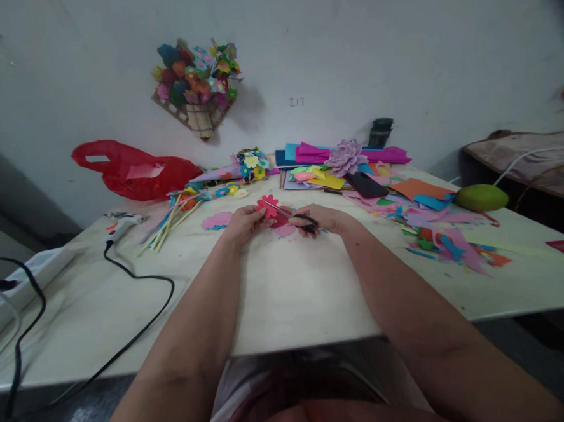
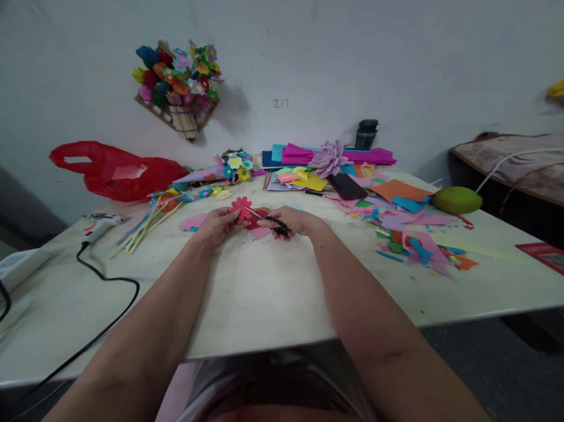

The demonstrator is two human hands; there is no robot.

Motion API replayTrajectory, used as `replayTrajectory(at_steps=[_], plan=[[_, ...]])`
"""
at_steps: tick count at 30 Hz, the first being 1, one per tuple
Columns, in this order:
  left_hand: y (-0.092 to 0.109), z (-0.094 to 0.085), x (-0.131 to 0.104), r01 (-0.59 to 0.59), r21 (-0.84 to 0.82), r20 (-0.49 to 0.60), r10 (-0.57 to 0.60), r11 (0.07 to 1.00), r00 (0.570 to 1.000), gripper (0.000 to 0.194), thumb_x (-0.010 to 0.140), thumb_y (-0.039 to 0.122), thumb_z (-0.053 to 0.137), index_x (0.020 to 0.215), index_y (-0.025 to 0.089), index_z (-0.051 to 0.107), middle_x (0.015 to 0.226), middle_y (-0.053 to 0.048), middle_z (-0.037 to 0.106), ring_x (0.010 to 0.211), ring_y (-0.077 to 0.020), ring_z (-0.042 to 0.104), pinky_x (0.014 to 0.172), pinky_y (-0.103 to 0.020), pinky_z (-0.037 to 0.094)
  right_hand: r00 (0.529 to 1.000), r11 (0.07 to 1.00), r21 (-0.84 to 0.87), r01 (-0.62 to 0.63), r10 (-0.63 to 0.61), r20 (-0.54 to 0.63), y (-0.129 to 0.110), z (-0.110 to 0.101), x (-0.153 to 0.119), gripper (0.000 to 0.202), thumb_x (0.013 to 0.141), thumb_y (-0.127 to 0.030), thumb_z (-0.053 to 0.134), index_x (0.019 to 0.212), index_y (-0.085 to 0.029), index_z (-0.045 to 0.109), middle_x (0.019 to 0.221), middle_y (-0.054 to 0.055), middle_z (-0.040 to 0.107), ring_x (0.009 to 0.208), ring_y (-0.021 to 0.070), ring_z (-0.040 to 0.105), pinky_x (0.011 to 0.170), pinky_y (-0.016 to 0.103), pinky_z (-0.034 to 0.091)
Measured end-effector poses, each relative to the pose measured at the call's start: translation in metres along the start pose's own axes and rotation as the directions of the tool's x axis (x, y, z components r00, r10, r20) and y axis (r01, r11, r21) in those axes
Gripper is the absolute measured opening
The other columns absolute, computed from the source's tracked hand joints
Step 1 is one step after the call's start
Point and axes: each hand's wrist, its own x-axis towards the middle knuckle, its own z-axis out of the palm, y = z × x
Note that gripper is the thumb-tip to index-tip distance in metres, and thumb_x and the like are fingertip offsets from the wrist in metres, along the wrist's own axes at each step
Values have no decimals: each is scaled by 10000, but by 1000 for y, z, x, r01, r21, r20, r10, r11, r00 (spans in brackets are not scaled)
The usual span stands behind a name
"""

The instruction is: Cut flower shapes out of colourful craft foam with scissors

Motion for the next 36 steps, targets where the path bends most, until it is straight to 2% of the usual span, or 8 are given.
replayTrajectory(at_steps=[7, 21, 29, 36], plan=[[-2, -4, 1, -24, -11, 45, 24, 1000, 999, 80, 799, 83, 690, 729, 71, 653, 690, -99, 710, 668, -170, 706, 734, -282, 561, 1000, 1000, -7, -6, 6, 11, 3, -1, 2, 282, 893, -408, 588, 774, -152, 583, 561, -3, 606, 386, 68, 476, 365, 194, 299], [-2, -4, 3, -8, -40, 80, 12, 999, 997, 75, 794, 56, 678, 719, 66, 676, 694, -106, 717, 673, -178, 720, 672, -243, 578, 999, 999, -14, 31, -31, 40, 5, 0, 2, 309, 797, -425, 611, 650, -164, 535, 540, 0, 582, 384, 60, 433, 375, 209, 279], [-5, -7, 6, -22, -37, 91, 26, 999, 996, 76, 756, 91, 741, 722, 70, 676, 719, -104, 718, 697, -191, 720, 754, -301, 580, 998, 999, -17, 46, -46, 50, 5, 0, 2, 312, 772, -434, 613, 644, -168, 510, 532, -4, 568, 378, 63, 426, 380, 208, 299], [-5, -8, 7, -9, -42, 84, 12, 999, 996, 71, 766, 74, 716, 720, 77, 662, 713, -99, 716, 686, -188, 716, 744, -300, 580, 999, 1000, 7, 23, -23, 47, 3, 1, 1, 280, 820, -389, 557, 656, -170, 501, 505, -13, 542, 373, 62, 428, 375, 199, 286]])
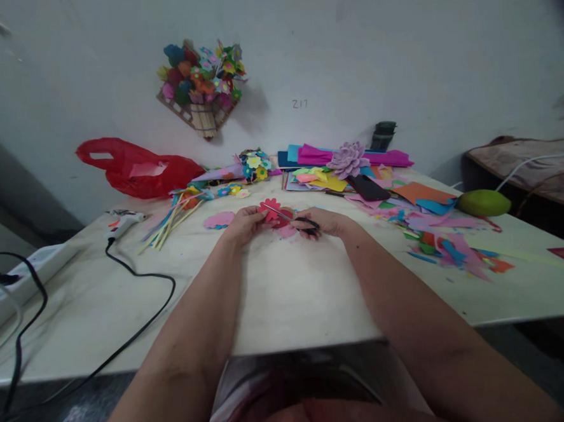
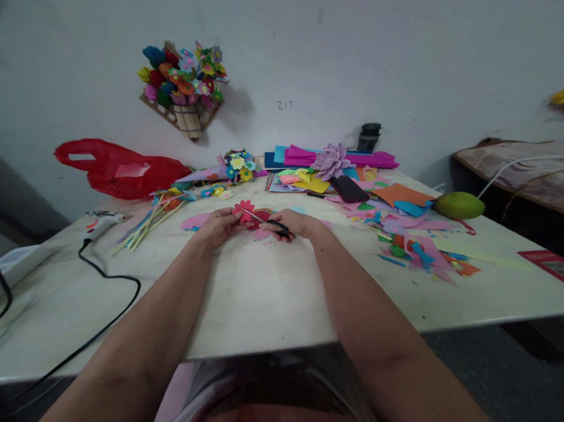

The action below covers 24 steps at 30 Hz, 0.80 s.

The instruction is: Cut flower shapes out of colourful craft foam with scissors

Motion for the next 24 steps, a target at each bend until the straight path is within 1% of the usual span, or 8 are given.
replayTrajectory(at_steps=[3, 8, 13, 17, 21, 24], plan=[[0, 0, 0, 2, -9, 2, -2, 1000, 1000, 69, 773, 75, 708, 723, 79, 662, 715, -98, 715, 692, -190, 717, 730, -293, 576, 1000, 1000, -6, 0, 0, 0, 2, -1, 1, 287, 820, -392, 576, 653, -171, 504, 490, -19, 534, 370, 62, 416, 374, 201, 288], [-1, -1, 1, -9, -13, -4, 9, 1000, 1000, 104, 775, 107, 728, 714, 87, 646, 693, -98, 705, 681, -199, 714, 742, -320, 577, 1000, 1000, 11, 9, -9, -3, 7, -2, 4, 277, 827, -391, 587, 674, -169, 523, 485, -24, 532, 372, 65, 417, 376, 202, 295], [0, -3, 1, -27, -26, -14, 26, 999, 1000, 135, 777, 131, 735, 719, 104, 617, 696, -86, 702, 663, -194, 713, 714, -323, 585, 1000, 999, 35, -12, 12, -7, 7, -2, 4, 231, 864, -323, 542, 700, -161, 549, 487, -20, 535, 376, 70, 422, 377, 202, 296], [0, -2, 0, -20, -16, -23, 20, 1000, 1000, 133, 786, 132, 722, 727, 109, 605, 681, -80, 698, 661, -192, 711, 716, -327, 590, 1000, 1000, 27, -9, 9, -6, 8, -2, 5, 230, 860, -312, 574, 696, -151, 567, 485, -20, 530, 373, 66, 411, 376, 204, 290], [1, -1, 1, -11, 9, -43, 11, 1000, 999, 136, 798, 125, 700, 747, 120, 574, 675, -78, 699, 640, -190, 709, 670, -314, 592, 1000, 1000, 22, -9, 9, -7, 10, -2, 6, 242, 845, -351, 626, 720, -148, 589, 502, -25, 535, 374, 58, 411, 375, 197, 292], [1, -2, 1, -16, 14, -39, 17, 1000, 999, 169, 799, 138, 703, 763, 135, 538, 666, -77, 699, 616, -197, 709, 615, -296, 585, 1000, 1000, 22, -13, 13, -2, 9, -2, 6, 245, 846, -347, 634, 714, -146, 590, 499, -24, 534, 374, 62, 419, 373, 198, 298]])
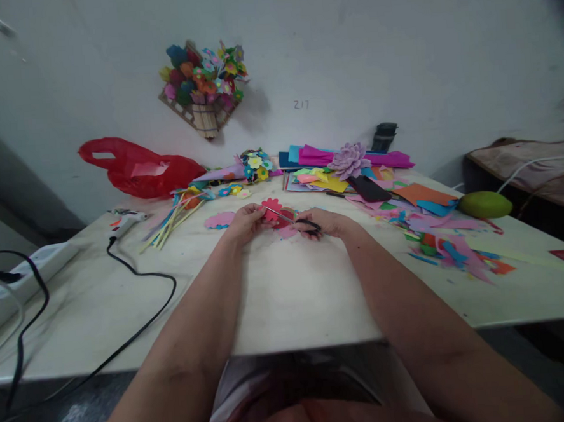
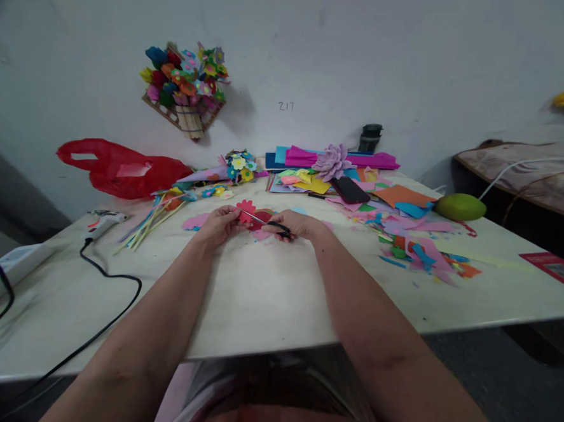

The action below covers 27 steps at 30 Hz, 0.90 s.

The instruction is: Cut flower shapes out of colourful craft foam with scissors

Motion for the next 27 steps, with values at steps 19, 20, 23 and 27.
replayTrajectory(at_steps=[19, 20, 23, 27], plan=[[2, -1, -1, -41, 22, 2, 41, 999, 999, 234, 731, 170, 757, 714, 155, 524, 657, -67, 705, 619, -227, 714, 602, -329, 581, 997, 997, 69, 22, -17, -74, -6, 2, -2, 249, 835, -334, 639, 683, -162, 543, 480, -34, 530, 363, 51, 402, 365, 191, 286], [2, -1, -2, -44, 18, -1, 44, 999, 999, 228, 720, 152, 756, 697, 152, 529, 646, -66, 703, 611, -223, 711, 603, -327, 582, 997, 997, 76, 23, -17, -80, -7, 3, -3, 246, 836, -330, 634, 684, -161, 540, 485, -33, 532, 363, 49, 404, 366, 189, 286], [3, 0, -4, -28, 16, 19, 28, 999, 999, 195, 700, 113, 735, 669, 147, 545, 637, -75, 707, 597, -227, 709, 604, -335, 585, 997, 997, 76, 25, -19, -76, -9, 3, -6, 241, 829, -322, 625, 677, -162, 529, 489, -34, 535, 360, 47, 407, 367, 187, 285], [5, 1, -6, 36, 50, 100, -41, 998, 994, 127, 705, 117, 716, 710, 127, 589, 694, -112, 728, 606, -243, 716, 619, -346, 586, 998, 996, 82, 26, -21, -58, -11, 3, -7, 230, 815, -310, 623, 666, -166, 523, 482, -39, 523, 363, 53, 410, 372, 194, 279]])
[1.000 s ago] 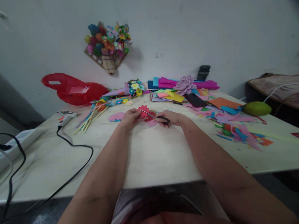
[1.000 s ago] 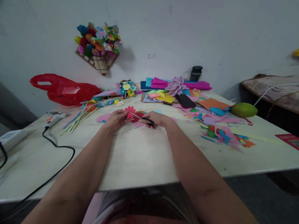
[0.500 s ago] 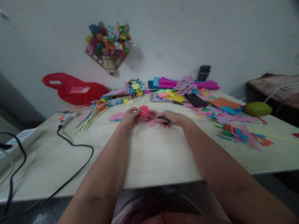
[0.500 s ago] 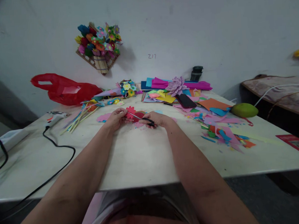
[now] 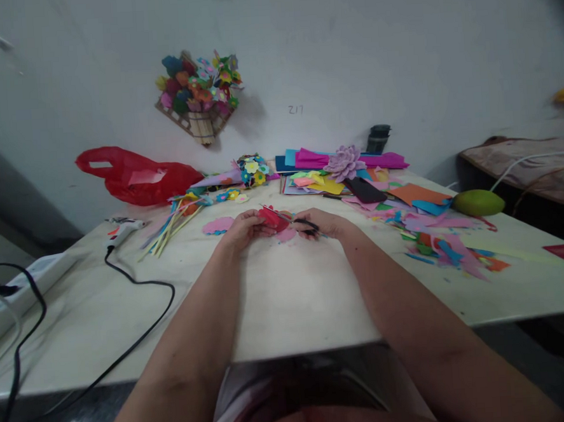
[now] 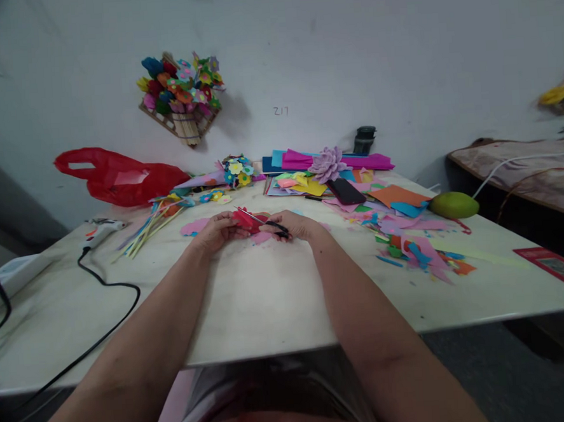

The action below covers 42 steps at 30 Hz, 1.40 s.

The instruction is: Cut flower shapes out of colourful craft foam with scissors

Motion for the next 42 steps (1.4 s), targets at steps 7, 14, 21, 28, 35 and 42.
replayTrajectory(at_steps=[7, 14, 21, 28, 35, 42], plan=[[2, 3, -3, 18, 38, -27, -17, 999, 1000, 242, 674, 182, 814, 799, 125, 615, 728, -103, 732, 628, -224, 716, 631, -330, 577, 999, 999, -34, -1, 2, 33, 1, 0, 2, 233, 801, -323, 634, 650, -165, 554, 495, -29, 531, 379, 61, 419, 382, 204, 298], [-2, 2, 0, -1, 147, -50, 8, 989, 999, 215, 648, 269, 848, 699, 107, 715, 683, -93, 715, 584, -159, 644, 634, -295, 525, 999, 998, -59, 9, -6, 50, 5, -2, 4, 262, 784, -349, 657, 629, -168, 550, 502, -23, 541, 373, 59, 421, 371, 203, 294], [-3, 3, 0, 14, 97, -58, -8, 995, 998, 202, 647, 243, 850, 716, 95, 732, 676, -97, 711, 565, -163, 634, 651, -325, 545, 998, 997, -67, 27, -23, 63, 6, -2, 5, 267, 804, -379, 637, 668, -163, 561, 517, -20, 568, 373, 62, 443, 375, 201, 314], [0, 11, -1, -10, 91, -34, 14, 996, 999, 251, 707, 294, 817, 765, 96, 674, 654, -67, 695, 432, -102, 579, 387, -192, 395, 993, 995, -47, 83, -79, 82, 6, -1, 6, 287, 822, -408, 595, 691, -159, 541, 545, -10, 596, 382, 64, 469, 368, 191, 304], [2, 16, -1, -25, 116, -55, 32, 993, 998, 212, 737, 265, 784, 753, 89, 667, 622, -75, 684, 402, -95, 535, 344, -192, 269, 997, 997, -40, 64, -61, 53, 9, -1, 9, 176, 791, -286, 536, 663, -165, 538, 524, -11, 590, 365, 71, 473, 355, 192, 312], [1, 16, -1, -31, 63, -36, 34, 998, 999, 170, 771, 231, 754, 767, 84, 668, 603, -69, 676, 425, -99, 568, 356, -171, 348, 998, 998, -19, 67, -66, 12, 2, 4, 6, 168, 786, -264, 528, 650, -166, 534, 500, -22, 573, 364, 63, 453, 368, 184, 309]])
